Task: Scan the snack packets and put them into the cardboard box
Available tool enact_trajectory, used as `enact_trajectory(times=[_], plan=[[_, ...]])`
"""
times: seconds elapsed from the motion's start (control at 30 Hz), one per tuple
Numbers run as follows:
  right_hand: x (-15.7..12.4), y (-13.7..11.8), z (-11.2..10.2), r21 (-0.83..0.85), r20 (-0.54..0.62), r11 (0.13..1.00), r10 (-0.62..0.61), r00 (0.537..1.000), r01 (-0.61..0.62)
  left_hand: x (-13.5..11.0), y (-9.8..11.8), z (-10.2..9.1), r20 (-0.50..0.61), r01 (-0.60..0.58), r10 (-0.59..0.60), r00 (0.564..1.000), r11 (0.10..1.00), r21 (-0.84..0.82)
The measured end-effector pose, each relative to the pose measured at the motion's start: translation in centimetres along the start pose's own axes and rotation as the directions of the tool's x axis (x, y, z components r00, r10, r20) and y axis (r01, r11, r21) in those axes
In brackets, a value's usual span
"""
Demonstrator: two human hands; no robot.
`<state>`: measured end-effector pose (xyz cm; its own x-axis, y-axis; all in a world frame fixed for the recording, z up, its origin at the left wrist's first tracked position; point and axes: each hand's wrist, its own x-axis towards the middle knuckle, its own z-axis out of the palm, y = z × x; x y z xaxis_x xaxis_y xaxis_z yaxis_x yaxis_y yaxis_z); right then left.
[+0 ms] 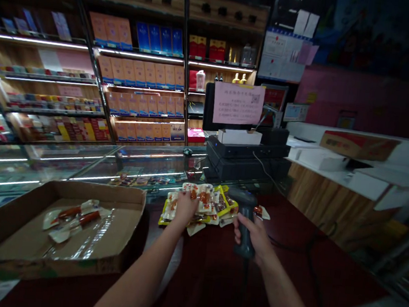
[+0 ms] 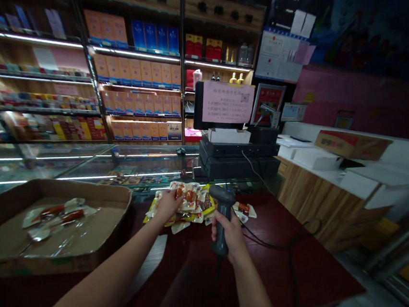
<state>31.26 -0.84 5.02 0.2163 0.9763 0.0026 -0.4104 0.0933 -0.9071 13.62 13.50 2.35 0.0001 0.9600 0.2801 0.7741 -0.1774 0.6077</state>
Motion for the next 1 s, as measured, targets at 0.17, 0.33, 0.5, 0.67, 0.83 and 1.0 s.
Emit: enact_trajectory(times=[0.17, 0.33, 0.5, 0.67, 0.83, 1.0], plan=[[0.1, -0.7, -2.7, 0.002, -0.048, 1.000, -0.021, 0.999, 0.021, -0.4, 1.1, 1.8, -0.005, -0.044, 0.047, 0.999, 0.964, 0.261], [0.7, -0.7, -4.0, -0.002, -0.066, 1.000, -0.028, 0.997, 0.028, -0.5, 2.3, 2.3, 0.021, -0.016, 0.009, 1.000, 0.939, 0.343], [0.9, -0.1, -2.7, -0.006, -0.029, 1.000, -0.008, 1.000, 0.008, -1.1, 3.0, 2.0, -0.025, 0.018, -0.010, 1.000, 0.938, 0.345], [0.8, 1.5, 0.2, -0.027, 0.035, 0.999, 0.041, 0.999, -0.040, -1.2, 0.6, -0.1, -0.124, -0.037, 0.074, 0.990, 0.959, 0.279], [1.0, 3.7, 4.5, -0.049, 0.164, 0.994, 0.102, 0.981, -0.095, -0.5, -5.5, -6.1, -0.235, 0.047, 0.038, 0.971, 0.938, 0.344], [0.5, 5.7, 9.4, -0.071, 0.283, 0.988, 0.150, 0.947, -0.135, 1.1, -15.4, -15.2, -0.149, 0.208, -0.152, 0.977, 0.832, 0.514]])
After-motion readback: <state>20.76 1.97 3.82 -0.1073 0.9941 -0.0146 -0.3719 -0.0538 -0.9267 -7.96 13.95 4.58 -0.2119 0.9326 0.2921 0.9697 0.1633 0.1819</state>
